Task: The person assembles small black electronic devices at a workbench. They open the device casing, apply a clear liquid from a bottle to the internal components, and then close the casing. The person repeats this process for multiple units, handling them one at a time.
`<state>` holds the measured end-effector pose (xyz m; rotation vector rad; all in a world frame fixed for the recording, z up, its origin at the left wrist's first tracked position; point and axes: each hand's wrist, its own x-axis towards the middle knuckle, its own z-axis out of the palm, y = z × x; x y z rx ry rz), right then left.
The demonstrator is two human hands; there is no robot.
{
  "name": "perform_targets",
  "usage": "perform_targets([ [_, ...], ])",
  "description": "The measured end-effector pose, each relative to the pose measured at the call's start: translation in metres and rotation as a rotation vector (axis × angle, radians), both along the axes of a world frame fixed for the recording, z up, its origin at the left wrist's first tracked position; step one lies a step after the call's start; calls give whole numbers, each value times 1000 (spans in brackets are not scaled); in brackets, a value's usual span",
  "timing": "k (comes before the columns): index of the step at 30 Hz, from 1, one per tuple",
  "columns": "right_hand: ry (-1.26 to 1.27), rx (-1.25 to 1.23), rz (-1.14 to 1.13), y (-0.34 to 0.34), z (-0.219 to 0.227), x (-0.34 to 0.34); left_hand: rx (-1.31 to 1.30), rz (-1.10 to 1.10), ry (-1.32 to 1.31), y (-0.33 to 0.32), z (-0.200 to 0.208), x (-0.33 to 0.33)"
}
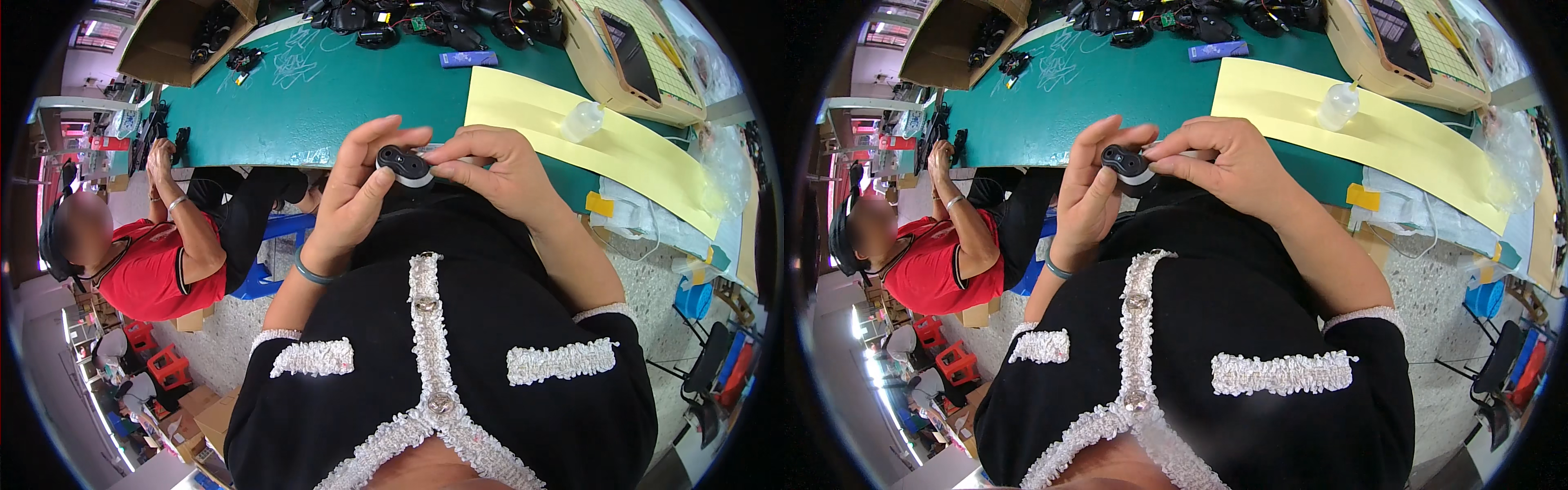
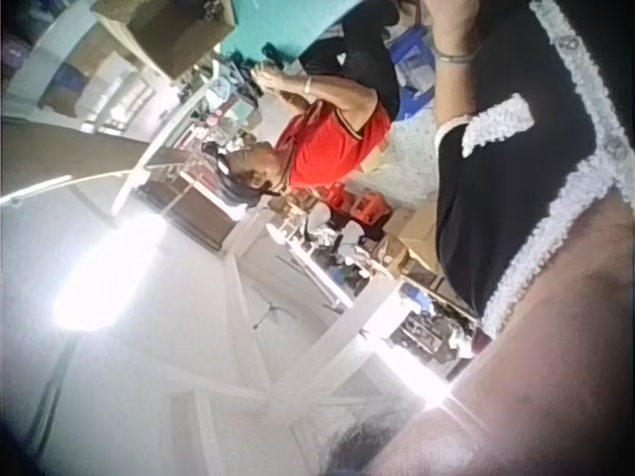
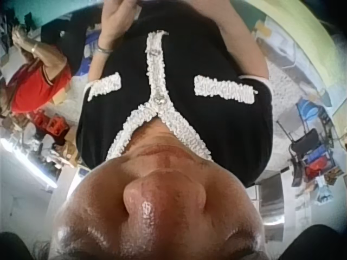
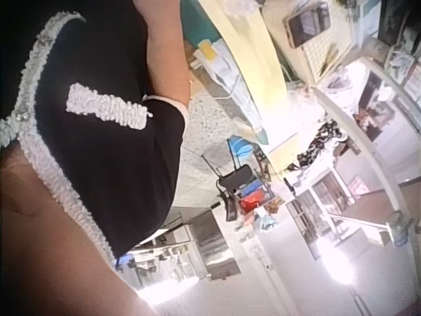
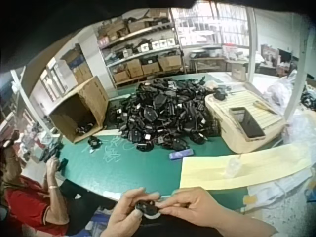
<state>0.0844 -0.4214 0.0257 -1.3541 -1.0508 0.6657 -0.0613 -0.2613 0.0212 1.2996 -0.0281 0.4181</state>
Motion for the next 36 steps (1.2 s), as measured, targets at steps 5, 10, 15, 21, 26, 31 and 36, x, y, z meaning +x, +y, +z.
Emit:
perform_targets([
  [5, 85, 38, -147, 8, -9, -10, 68, 244, 98, 0, -19, 4],
  [10, 132, 132, -253, 19, -16, -25, 324, 361, 252, 1, -10, 2],
  [15, 30, 78, -273, 22, -5, -30, 490, 306, 190, 0, -8, 1],
  [21, -175, 126, -223, 19, -1, -18, 315, 214, 193, 1, -2, 1],
  [26, -231, 26, -186, 13, 5, -17, 372, 216, 263, 5, -3, -1],
  [31, -749, -41, -123, 3, 14, 4, 849, 291, 286, 14, 9, -2],
  [36, -945, -74, -170, -2, 24, 3, 893, 319, 288, 11, 10, -1],
])
